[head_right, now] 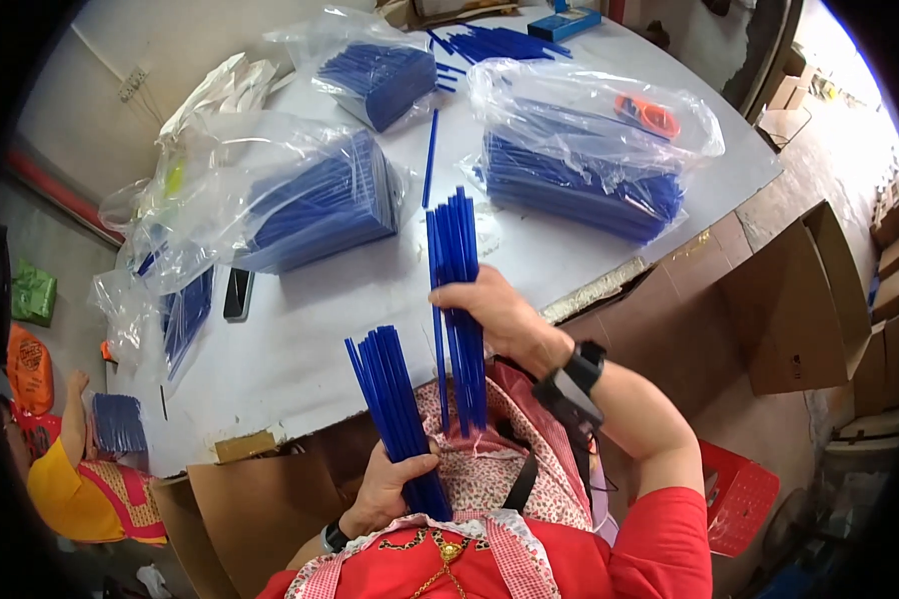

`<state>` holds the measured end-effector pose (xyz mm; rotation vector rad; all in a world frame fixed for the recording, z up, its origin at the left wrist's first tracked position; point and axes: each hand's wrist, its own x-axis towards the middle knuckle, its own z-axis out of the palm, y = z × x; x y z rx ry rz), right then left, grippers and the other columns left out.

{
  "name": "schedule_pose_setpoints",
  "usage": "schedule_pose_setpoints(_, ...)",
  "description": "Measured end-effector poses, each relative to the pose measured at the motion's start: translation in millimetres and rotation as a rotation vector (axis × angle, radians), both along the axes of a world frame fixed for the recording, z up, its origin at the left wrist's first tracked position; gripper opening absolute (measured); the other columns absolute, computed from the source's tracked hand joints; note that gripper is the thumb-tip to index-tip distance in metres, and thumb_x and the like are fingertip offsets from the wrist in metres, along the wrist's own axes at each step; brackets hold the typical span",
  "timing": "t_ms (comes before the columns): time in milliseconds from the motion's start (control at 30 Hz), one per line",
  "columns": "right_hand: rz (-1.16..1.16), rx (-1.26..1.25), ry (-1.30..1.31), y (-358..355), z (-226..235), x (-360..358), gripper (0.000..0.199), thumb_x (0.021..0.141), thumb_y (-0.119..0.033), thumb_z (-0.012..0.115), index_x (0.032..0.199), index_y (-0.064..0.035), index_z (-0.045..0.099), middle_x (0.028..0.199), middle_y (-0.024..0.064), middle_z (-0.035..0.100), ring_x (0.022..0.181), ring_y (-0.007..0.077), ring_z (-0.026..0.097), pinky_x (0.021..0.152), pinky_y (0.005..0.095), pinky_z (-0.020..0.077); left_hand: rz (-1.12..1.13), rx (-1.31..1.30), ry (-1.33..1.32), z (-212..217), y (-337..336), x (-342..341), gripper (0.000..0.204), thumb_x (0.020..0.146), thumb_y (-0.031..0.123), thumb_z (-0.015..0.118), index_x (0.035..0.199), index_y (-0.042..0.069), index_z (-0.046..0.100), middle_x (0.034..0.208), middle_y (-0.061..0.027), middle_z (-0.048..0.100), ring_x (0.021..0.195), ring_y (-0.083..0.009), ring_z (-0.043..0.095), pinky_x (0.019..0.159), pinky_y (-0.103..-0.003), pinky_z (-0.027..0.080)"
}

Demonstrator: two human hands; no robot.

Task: The person gathers blue straws by hand, aligns them into a bundle, and places the bundle into a plastic bag. They then repeat this process, organizing more straws into bundles and placing them into bags on the table.

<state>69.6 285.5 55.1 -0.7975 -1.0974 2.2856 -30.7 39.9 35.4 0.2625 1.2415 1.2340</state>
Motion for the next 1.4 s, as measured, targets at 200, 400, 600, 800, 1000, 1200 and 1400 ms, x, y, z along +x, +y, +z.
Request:
schedule_pose_setpoints(200,-0.192,0.409,-0.284,98,55,-48,0.013,0.079,-0.005,0.064,0.091,-0.0006,0.06,0.079,0.0052,0.062,0.063,0.0104,0.057,0.058,0.023,0.0479,-0.042,0.074,-0.066,23,-18,-9,0.035,0.077,0.004,0.074,0.105,0.004,0.053,0.094,-0.0039,0.064,0.084,-0.0123,0.06,0.077,-0.028,0.049)
schedule_pose_setpoints(400,0.017,0.2,-0.053,14,26,-15,0.02,0.081,-0.005,0.063,0.1,-0.0027,0.057,0.101,0.012,0.062,0.082,0.0121,0.058,0.067,0.026,0.051,0.002,0.043,-0.02,22,-30,-23,0.037,0.078,0.004,0.073,0.109,0.004,0.053,0.097,-0.005,0.064,0.088,-0.0135,0.061,0.078,-0.029,0.05)
schedule_pose_setpoints(600,0.16,-0.342,0.124,-121,1,12,0.029,0.085,-0.003,0.06,0.112,0.0004,0.051,0.111,0.0145,0.059,0.101,0.0208,0.059,0.086,0.0356,0.0533,-0.052,0.024,-0.007,31,-27,-5,0.041,0.08,0.004,0.071,0.115,0.002,0.051,0.1,-0.0059,0.063,0.09,-0.015,0.062,0.082,-0.029,0.051)
schedule_pose_setpoints(800,0.206,-0.446,0.233,-129,-20,16,0.041,0.085,-0.006,0.061,0.124,0.0014,0.048,0.112,0.0145,0.059,0.107,0.0238,0.058,0.094,0.0401,0.0496,-0.064,0.071,-0.03,24,-21,2,0.04,0.081,0.004,0.069,0.118,0.001,0.053,0.106,-0.0074,0.063,0.094,-0.0163,0.062,0.085,-0.03,0.051)
schedule_pose_setpoints(1000,0.218,-0.561,0.367,-122,-65,44,0.053,0.085,-0.029,0.064,0.128,-0.0011,0.048,0.12,0.0145,0.058,0.109,0.0254,0.058,0.098,0.0423,0.0451,-0.08,0.038,-0.071,-1,-32,15,0.037,0.082,0.003,0.066,0.118,0.002,0.054,0.11,-0.0085,0.062,0.097,-0.017,0.062,0.086,-0.032,0.051)
schedule_pose_setpoints(1200,0.142,-0.604,0.411,-119,-87,57,0.065,0.087,-0.051,0.055,0.132,-0.0048,0.048,0.13,0.014,0.053,0.115,0.0264,0.055,0.101,0.0427,0.041,-0.016,0.011,-0.071,-1,-31,28,0.041,0.083,0.002,0.064,0.123,0.002,0.052,0.113,-0.0093,0.062,0.101,-0.0186,0.06,0.09,-0.034,0.049)
schedule_pose_setpoints(1400,0.162,-0.622,0.474,-115,-99,71,0.077,0.086,-0.065,0.046,0.135,-0.0059,0.045,0.134,0.0143,0.05,0.121,0.0266,0.05,0.105,0.0427,0.0367,0.035,0.001,-0.032,3,-30,45,0.047,0.083,0.002,0.064,0.128,0.003,0.049,0.116,-0.0087,0.061,0.105,-0.019,0.058,0.094,-0.035,0.046)
